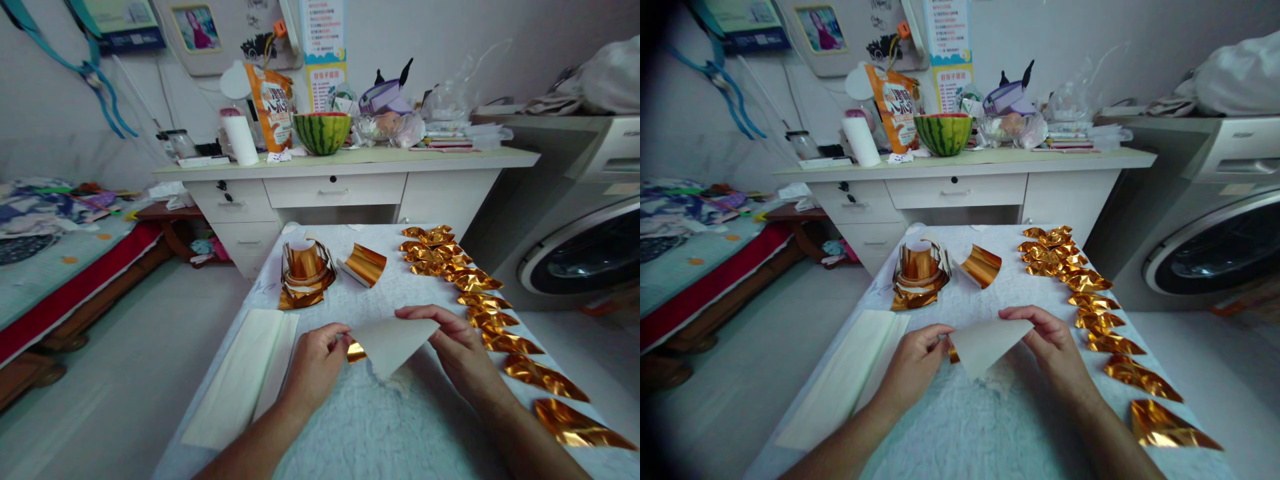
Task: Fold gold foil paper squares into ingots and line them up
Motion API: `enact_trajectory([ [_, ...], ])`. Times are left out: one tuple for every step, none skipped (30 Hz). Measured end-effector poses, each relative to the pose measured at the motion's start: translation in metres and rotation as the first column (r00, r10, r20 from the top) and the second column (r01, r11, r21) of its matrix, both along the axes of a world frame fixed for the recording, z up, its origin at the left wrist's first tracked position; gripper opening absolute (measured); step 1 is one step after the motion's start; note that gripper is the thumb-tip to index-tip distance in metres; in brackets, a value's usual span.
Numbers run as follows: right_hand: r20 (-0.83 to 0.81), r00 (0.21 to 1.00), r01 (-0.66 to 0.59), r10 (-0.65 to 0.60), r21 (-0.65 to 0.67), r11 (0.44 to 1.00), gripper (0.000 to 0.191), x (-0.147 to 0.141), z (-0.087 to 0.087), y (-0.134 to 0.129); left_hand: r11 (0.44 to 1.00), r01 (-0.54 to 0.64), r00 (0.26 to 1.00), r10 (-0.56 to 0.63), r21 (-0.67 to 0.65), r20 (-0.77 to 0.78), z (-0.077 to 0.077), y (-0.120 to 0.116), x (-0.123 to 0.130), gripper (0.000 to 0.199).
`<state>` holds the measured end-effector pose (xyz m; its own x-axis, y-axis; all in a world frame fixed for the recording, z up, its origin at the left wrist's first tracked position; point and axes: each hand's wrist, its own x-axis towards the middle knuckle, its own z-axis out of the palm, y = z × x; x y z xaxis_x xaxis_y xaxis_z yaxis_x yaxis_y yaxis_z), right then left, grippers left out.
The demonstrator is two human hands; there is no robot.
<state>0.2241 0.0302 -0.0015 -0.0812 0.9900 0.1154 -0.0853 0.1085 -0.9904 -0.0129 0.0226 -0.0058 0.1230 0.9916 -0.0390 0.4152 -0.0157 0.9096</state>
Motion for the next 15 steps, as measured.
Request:
enact_trajectory([
  [-0.006,1.0,-0.016,0.016,0.013,1.0,0.018,0.001,-0.002,0.0,1.0,-0.009,1.0,0.009,-0.006,0.026,-0.001,0.0,0.0,0.027],
  [-0.005,0.999,-0.031,0.031,0.021,0.999,0.017,0.002,-0.004,0.0,1.0,-0.021,0.998,0.021,-0.015,0.054,-0.002,0.001,-0.001,0.029],
  [-0.002,0.999,-0.042,0.042,0.027,0.999,0.017,0.003,-0.005,0.0,0.999,-0.033,0.996,0.034,-0.018,0.082,-0.004,0.002,-0.001,0.03],
  [0.003,0.999,-0.048,0.047,0.034,0.998,0.017,0.004,-0.005,0.0,0.999,-0.045,0.993,0.046,-0.01,0.108,-0.006,0.002,-0.002,0.03],
  [0.008,0.999,-0.052,0.052,0.041,0.998,0.017,0.005,-0.006,-0.001,0.998,-0.059,0.99,0.058,0.007,0.128,-0.007,0.003,-0.002,0.029],
  [0.011,0.998,-0.056,0.055,0.049,0.997,0.017,0.005,-0.005,-0.001,0.997,-0.067,0.988,0.063,0.029,0.139,-0.008,0.004,-0.002,0.029],
  [0.016,0.998,-0.06,0.06,0.057,0.997,0.017,0.005,-0.004,-0.002,0.996,-0.071,0.988,0.063,0.054,0.141,-0.009,0.004,-0.003,0.029],
  [0.023,0.998,-0.065,0.063,0.06,0.996,0.019,0.005,-0.002,-0.003,0.994,-0.073,0.989,0.062,0.078,0.137,-0.01,0.004,-0.003,0.029],
  [0.036,0.997,-0.07,0.068,0.057,0.996,0.02,0.004,0.0,-0.003,0.993,-0.072,0.989,0.059,0.094,0.133,-0.01,0.004,-0.003,0.03],
  [0.055,0.996,-0.079,0.077,0.052,0.995,0.021,0.004,0.002,-0.004,0.993,-0.068,0.99,0.055,0.099,0.132,-0.01,0.004,-0.003,0.032],
  [0.08,0.993,-0.095,0.091,0.049,0.994,0.022,0.003,0.005,-0.004,0.993,-0.063,0.99,0.05,0.097,0.133,-0.01,0.004,-0.003,0.034],
  [0.11,0.987,-0.122,0.115,0.053,0.991,0.022,0.003,0.008,-0.005,0.994,-0.058,0.99,0.046,0.088,0.135,-0.01,0.004,-0.003,0.036],
  [0.14,0.979,-0.16,0.15,0.065,0.985,0.022,0.002,0.01,-0.005,0.996,-0.057,0.99,0.046,0.075,0.137,-0.009,0.003,-0.003,0.037],
  [0.171,0.967,-0.204,0.188,0.082,0.975,0.023,0.002,0.012,-0.005,0.997,-0.055,0.989,0.046,0.059,0.138,-0.009,0.003,-0.003,0.036],
  [0.201,0.955,-0.244,0.22,0.102,0.964,0.023,0.002,0.013,-0.005,0.998,-0.054,0.988,0.048,0.04,0.144,-0.008,0.003,-0.003,0.036],
])
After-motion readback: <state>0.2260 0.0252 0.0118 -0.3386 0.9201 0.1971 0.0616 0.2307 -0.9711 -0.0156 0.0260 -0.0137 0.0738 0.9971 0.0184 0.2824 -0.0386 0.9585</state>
